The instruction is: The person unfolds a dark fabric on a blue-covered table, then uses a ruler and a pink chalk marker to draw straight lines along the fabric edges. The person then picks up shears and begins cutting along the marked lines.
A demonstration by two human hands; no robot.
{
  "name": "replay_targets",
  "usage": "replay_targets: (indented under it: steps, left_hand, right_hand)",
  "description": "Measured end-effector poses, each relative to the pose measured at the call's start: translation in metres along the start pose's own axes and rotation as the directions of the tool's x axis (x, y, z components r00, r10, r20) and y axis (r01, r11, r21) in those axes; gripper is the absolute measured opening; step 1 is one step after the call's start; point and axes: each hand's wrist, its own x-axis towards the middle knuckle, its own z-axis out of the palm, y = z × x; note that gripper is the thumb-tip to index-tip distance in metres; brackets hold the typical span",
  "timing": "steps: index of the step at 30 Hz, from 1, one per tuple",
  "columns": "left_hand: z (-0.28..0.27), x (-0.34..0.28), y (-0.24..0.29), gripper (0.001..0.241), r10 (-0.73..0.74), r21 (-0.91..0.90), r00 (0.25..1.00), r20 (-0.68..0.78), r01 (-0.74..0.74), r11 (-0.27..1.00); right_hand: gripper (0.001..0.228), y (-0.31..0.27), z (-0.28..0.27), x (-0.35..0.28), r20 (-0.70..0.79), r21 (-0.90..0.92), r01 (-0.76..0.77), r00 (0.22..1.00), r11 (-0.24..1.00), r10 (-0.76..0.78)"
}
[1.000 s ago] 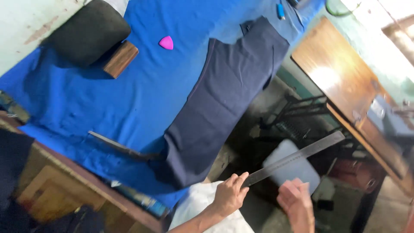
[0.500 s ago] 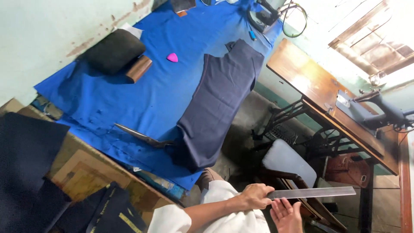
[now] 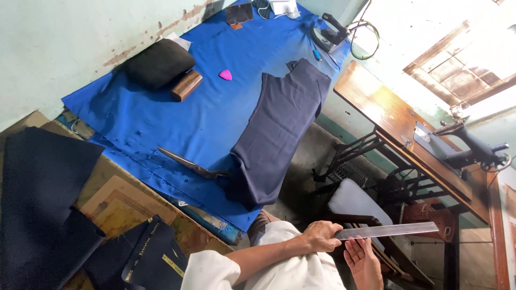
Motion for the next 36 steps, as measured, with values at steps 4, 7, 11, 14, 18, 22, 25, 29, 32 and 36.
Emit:
replay_targets:
  steps: [4, 7, 11, 14, 18, 22, 25, 29, 32, 36]
  left_hand:
    - [-0.008, -0.006, 0.001, 0.038, -0.003, -0.008, 0.999, -0.043, 0.002, 1.0]
    - [-0.008, -0.005, -0.002, 0.042, -0.024, -0.007, 0.997, -0.069, 0.023, 1.0]
    - [-0.01, -0.008, -0.004, 0.052, -0.053, 0.003, 0.99, -0.129, 0.054, 0.999]
    - [-0.001, 0.007, -0.023, 0.052, -0.023, 0.039, 0.971, -0.239, 0.033, 0.999]
    - [-0.016, 0.02, -0.033, 0.054, 0.007, 0.055, 0.949, -0.315, 0.011, 0.998]
    - [-0.055, 0.052, -0.043, 0.047, -0.005, 0.085, 0.857, -0.516, 0.057, 0.995]
    - [-0.096, 0.08, -0.057, 0.051, -0.108, 0.039, 0.839, -0.534, 0.152, 0.988]
    - [-0.181, 0.128, -0.055, 0.023, 0.148, 0.144, 0.697, -0.702, -0.065, 0.987]
    - [-0.26, 0.175, -0.054, 0.027, 0.136, 0.119, 0.558, -0.819, -0.067, 0.991]
    - [-0.317, 0.277, -0.12, 0.034, 0.12, 0.187, 0.497, -0.859, 0.087, 0.978]
  right_hand:
    - [0.047, -0.002, 0.004, 0.005, 0.033, -0.018, 0.001, 0.999, 1.0, -0.001]
    - [0.045, -0.008, 0.01, 0.005, 0.051, -0.053, -0.01, 0.999, 0.999, 0.012]
    - [0.032, -0.007, -0.002, 0.037, 0.103, -0.033, 0.014, 0.995, 0.999, -0.011]
    - [0.027, -0.034, 0.007, 0.05, 0.113, -0.063, 0.002, 0.994, 0.998, 0.005]
    - [0.032, -0.074, 0.04, 0.081, 0.167, -0.129, 0.008, 0.986, 0.992, 0.014]
    - [0.035, -0.131, 0.115, 0.111, 0.207, -0.256, -0.008, 0.976, 0.967, 0.063]
    - [0.038, -0.148, 0.171, 0.164, 0.301, -0.362, 0.083, 0.953, 0.928, 0.032]
    - [0.038, -0.171, 0.239, 0.239, 0.453, -0.448, 0.315, 0.887, 0.837, -0.091]
    - [0.036, -0.205, 0.282, 0.245, 0.455, -0.478, 0.32, 0.887, 0.818, -0.082]
    - [0.036, -0.226, 0.309, 0.259, 0.454, -0.527, 0.306, 0.89, 0.792, -0.042]
